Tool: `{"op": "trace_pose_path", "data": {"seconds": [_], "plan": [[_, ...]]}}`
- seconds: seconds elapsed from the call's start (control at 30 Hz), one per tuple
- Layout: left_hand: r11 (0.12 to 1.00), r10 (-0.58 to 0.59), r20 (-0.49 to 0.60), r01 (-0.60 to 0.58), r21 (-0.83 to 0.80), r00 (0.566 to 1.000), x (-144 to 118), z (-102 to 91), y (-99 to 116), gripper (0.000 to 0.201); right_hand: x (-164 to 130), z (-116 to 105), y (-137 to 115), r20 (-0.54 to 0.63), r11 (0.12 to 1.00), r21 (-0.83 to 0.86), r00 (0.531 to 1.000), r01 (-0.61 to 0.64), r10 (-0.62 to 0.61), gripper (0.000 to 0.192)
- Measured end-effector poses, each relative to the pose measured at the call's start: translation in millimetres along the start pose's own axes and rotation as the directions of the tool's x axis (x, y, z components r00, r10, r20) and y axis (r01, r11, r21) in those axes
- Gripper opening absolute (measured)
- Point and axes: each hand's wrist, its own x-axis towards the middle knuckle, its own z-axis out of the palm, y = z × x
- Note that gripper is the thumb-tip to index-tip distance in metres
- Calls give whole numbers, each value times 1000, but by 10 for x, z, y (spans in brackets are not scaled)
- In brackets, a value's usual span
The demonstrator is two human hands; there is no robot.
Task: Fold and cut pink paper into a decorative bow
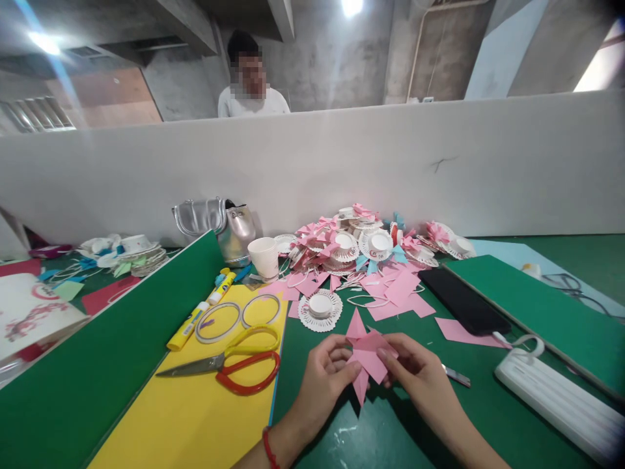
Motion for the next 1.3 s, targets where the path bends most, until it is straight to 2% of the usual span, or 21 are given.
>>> {"op": "trace_pose_path", "data": {"seconds": [0.17, 0.27, 0.37, 0.53, 0.6, 0.7, 0.8, 0.9, 1.03, 1.13, 1.3], "plan": [[999, -14, -5, 14, -47, 1000, 27, -8, -57, 24, -6, -11, -27, 39, 1000, 12, 999, 3, -4, 24], [998, -20, 1, 20, -61, 1000, 23, 1, -37, 19, -2, -20, 8, 54, 999, 34, 999, 3, -5, 20], [999, 29, -7, -29, 28, 1000, 2, 8, 10, 12, -3, -26, 37, 74, 999, 44, 997, 9, -13, 19], [979, 101, -14, -96, 179, 995, -31, -10, 35, 17, -20, -21, 18, 34, 996, 19, 996, 84, -84, 17], [970, 129, -34, -119, 213, 991, -39, -24, 27, 20, -22, -18, 15, -5, 994, -9, 994, 109, -109, 17], [967, 151, 1, -148, 208, 989, -45, -35, 22, 24, -27, -13, 21, -34, 991, -59, 992, 120, -122, 18], [973, 131, 20, -133, 188, 991, -33, -24, 14, 14, -46, -4, 13, -3, 982, -85, 986, 167, -168, 20], [978, 118, -26, -112, 175, 993, -4, -12, -19, 5, -67, 3, -4, 21, 975, -74, 978, 210, -209, 24], [985, 106, -152, -83, 150, 983, 26, -18, -55, 21, -58, 10, 0, -103, 995, -30, 990, 91, -93, 21], [983, 96, -204, -61, 172, 974, 21, -19, -43, 20, -33, 15, 13, -110, 1000, 6, 994, 2, -2, 25], [968, 109, -118, -78, 240, 987, 10, -14, -28, 9, -20, 17, 20, -160, 999, 32, 987, -21, 26, 26]]}}
